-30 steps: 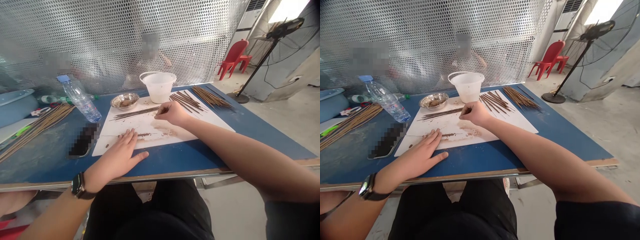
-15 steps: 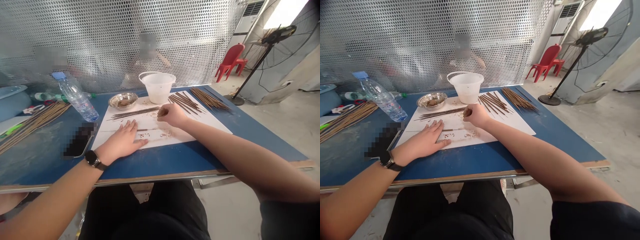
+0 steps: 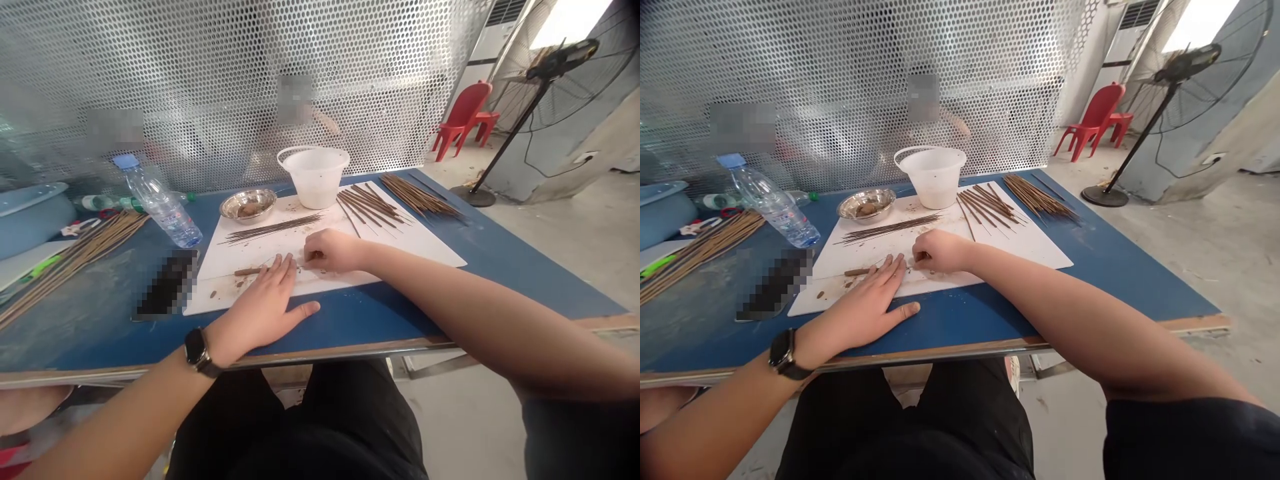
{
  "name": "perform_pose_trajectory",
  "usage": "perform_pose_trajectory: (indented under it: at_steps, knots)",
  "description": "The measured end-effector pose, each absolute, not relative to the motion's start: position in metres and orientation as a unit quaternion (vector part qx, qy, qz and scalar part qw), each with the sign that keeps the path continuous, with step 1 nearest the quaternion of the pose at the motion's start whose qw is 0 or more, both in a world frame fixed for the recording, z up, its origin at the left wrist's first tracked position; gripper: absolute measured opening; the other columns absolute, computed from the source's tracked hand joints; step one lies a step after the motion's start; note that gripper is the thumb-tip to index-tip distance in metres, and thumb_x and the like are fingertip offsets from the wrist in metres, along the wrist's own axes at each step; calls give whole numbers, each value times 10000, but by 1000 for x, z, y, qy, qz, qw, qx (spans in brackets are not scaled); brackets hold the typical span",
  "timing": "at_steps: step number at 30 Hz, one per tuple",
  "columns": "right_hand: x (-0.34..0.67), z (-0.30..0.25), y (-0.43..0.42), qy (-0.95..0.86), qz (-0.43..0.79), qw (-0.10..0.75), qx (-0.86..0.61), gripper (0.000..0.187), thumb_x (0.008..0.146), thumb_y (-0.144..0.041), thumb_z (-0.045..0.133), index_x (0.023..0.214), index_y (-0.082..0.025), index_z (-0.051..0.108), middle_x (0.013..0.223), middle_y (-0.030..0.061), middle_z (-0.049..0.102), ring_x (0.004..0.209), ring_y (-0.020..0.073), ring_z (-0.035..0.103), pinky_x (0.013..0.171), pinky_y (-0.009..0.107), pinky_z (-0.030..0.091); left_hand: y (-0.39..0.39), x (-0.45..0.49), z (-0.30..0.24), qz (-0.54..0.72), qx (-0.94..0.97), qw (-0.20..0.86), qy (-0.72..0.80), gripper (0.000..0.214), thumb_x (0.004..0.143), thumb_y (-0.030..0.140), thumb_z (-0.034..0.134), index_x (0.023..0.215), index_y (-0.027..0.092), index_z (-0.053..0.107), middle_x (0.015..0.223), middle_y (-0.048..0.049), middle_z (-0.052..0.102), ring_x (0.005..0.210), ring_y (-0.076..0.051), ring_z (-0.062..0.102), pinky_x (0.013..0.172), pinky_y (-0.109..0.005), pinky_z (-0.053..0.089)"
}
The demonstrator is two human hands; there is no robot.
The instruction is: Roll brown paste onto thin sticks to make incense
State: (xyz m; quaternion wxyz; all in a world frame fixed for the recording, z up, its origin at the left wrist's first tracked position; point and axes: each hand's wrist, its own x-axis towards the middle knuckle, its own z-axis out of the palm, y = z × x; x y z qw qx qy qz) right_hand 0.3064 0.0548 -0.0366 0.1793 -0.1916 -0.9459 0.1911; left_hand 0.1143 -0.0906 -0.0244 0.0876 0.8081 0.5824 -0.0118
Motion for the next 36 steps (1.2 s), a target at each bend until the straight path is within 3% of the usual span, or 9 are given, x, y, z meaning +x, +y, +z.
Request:
perform_pose_trajectory:
  at_steps: [4, 9, 16, 22, 26, 33, 36]
  knots:
    - [308, -34, 56, -942, 178, 157, -237, 159, 869, -186, 699, 712, -185, 675, 773, 30, 687, 683, 153, 545, 670, 288, 387, -60, 113, -24, -33, 810, 75, 580, 1029, 1010, 785, 261, 1702, 24, 231, 1767, -215, 119, 1646, -389, 127, 1324, -563, 181]
    - [312, -27, 60, -933, 158, 150, -288, 193, 930, -245, 623, 763, -168, 681, 803, 56, 712, 711, 163, 543, 664, 293, 352, -64, 116, -22, -62, 805, 42, 589, 1079, 998, 806, 274, 1698, -12, 204, 1770, -204, 102, 1651, -374, 113, 1333, -542, 179]
    - [313, -23, 59, -924, 147, 171, -309, 189, 925, -227, 619, 768, -156, 699, 816, 74, 740, 719, 167, 556, 677, 290, 363, -107, 121, -30, -58, 795, 31, 604, 1115, 965, 866, 251, 1707, 33, 234, 1773, -177, 118, 1647, -379, 126, 1329, -543, 228]
    - [311, -22, 58, -929, 130, 160, -307, 212, 931, -248, 618, 762, -157, 709, 788, 61, 725, 693, 156, 538, 669, 297, 351, -60, 115, -28, -71, 791, 20, 608, 1059, 1017, 770, 293, 1685, -47, 205, 1764, -241, 105, 1650, -377, 99, 1336, -530, 166]
    - [312, -21, 60, -932, 135, 151, -299, 223, 928, -255, 621, 741, -157, 695, 758, 48, 704, 660, 145, 503, 649, 301, 334, -45, 109, -25, -79, 798, 24, 598, 1034, 1019, 752, 299, 1696, -22, 191, 1771, -223, 74, 1652, -371, 80, 1333, -531, 159]
    - [312, -22, 62, -938, 133, 166, -274, 197, 913, -232, 617, 746, -154, 687, 749, 41, 693, 661, 144, 499, 656, 298, 333, -103, 105, -16, -81, 806, 49, 584, 1083, 960, 852, 317, 1715, 80, 243, 1779, -156, 151, 1638, -389, 181, 1322, -537, 236]
    - [311, -24, 64, -936, 126, 167, -282, 181, 904, -222, 618, 747, -158, 682, 746, 41, 694, 665, 148, 497, 656, 297, 334, -114, 107, -12, -77, 805, 76, 583, 1095, 954, 864, 314, 1729, 101, 195, 1780, -144, 137, 1632, -394, 199, 1311, -533, 273]
